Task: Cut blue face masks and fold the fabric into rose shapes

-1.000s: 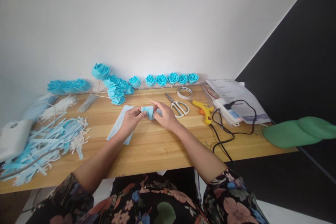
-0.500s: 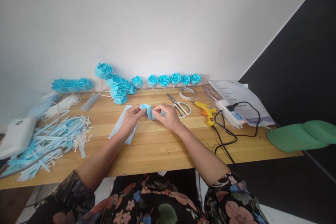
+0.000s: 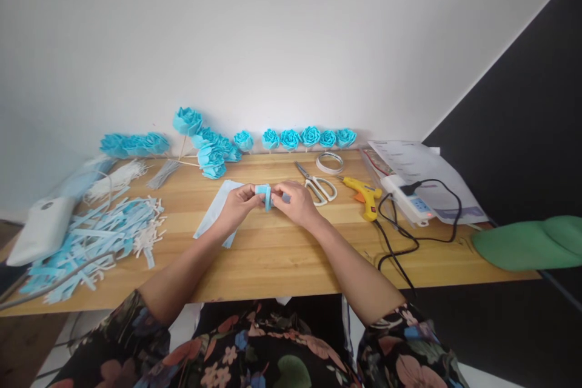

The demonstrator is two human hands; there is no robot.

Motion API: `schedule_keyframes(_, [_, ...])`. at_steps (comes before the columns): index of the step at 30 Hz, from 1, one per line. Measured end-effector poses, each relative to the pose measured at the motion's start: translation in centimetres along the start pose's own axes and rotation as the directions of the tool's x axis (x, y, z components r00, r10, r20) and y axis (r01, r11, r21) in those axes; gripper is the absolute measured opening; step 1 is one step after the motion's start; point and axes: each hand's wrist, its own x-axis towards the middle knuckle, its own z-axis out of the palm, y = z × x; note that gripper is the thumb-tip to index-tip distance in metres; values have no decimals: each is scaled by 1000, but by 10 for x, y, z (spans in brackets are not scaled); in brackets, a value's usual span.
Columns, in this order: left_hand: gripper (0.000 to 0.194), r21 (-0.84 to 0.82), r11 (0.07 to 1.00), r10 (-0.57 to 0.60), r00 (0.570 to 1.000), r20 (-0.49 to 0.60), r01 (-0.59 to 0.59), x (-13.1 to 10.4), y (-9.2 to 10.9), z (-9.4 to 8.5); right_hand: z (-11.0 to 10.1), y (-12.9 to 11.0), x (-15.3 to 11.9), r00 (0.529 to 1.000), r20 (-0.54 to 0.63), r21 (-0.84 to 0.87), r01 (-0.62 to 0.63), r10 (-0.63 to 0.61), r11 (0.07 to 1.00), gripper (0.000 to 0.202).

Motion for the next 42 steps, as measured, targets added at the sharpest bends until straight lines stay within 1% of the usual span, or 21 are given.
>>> schedule_keyframes(3, [29, -1, 1000, 10, 1000, -25, -10, 1, -1, -2, -1, 0, 0, 1000, -20, -9, -10, 10, 1000, 12])
schedule_keyframes(7, [29, -50, 999, 14, 999, -52, -16, 3, -3, -5, -4, 1, 1, 997, -61, -12, -46, 45, 999, 12])
schedule_keyframes(10, [29, -62, 998, 9, 998, -62, -13, 4, -3, -6, -5, 1, 1, 997, -70, -19, -38, 37, 999, 12])
schedule_keyframes(19, [33, -88, 996, -18, 997, -72, 11, 4, -1, -4, -4, 2, 1, 997, -62, 0, -35, 35, 999, 11])
schedule_keyframes(21, [32, -95, 995, -16, 997, -71, 9, 3, 0, -4, -4, 2, 0, 998, -47, 29, -43, 45, 999, 12])
schedule_keyframes(23, [32, -94, 996, -13, 997, -70, 6, 3, 1, -3, -5, 1, -1, 998, -19, 95, -61, 63, 994, 15])
schedule_keyframes(25, [31, -89, 996, -8, 997, -73, 1, 2, 1, -3, -6, -1, -2, 998, 15, 156, -71, 69, 985, 29])
schedule_keyframes(29, [29, -66, 998, 4, 997, -74, -9, 0, -1, 0, -3, -5, -3, 996, 71, 160, -59, 48, 985, 74])
schedule_keyframes(31, [27, -55, 998, 20, 998, -65, -24, -1, -2, 1, 0, -8, -4, 996, 76, 145, -67, 56, 987, 83])
schedule_keyframes(33, [26, -43, 998, 38, 998, -49, -40, -1, -2, 2, 3, -9, -3, 995, 54, 125, -88, 82, 988, 79])
schedule_keyframes(37, [31, -37, 999, 28, 999, -33, -29, -1, -2, 3, 3, -8, -2, 990, -4, 90, -137, 138, 987, 60])
schedule_keyframes(42, [35, -61, 998, 28, 998, -53, -31, 0, -2, 1, 1, -4, -1, 988, -9, 125, -153, 156, 980, 49])
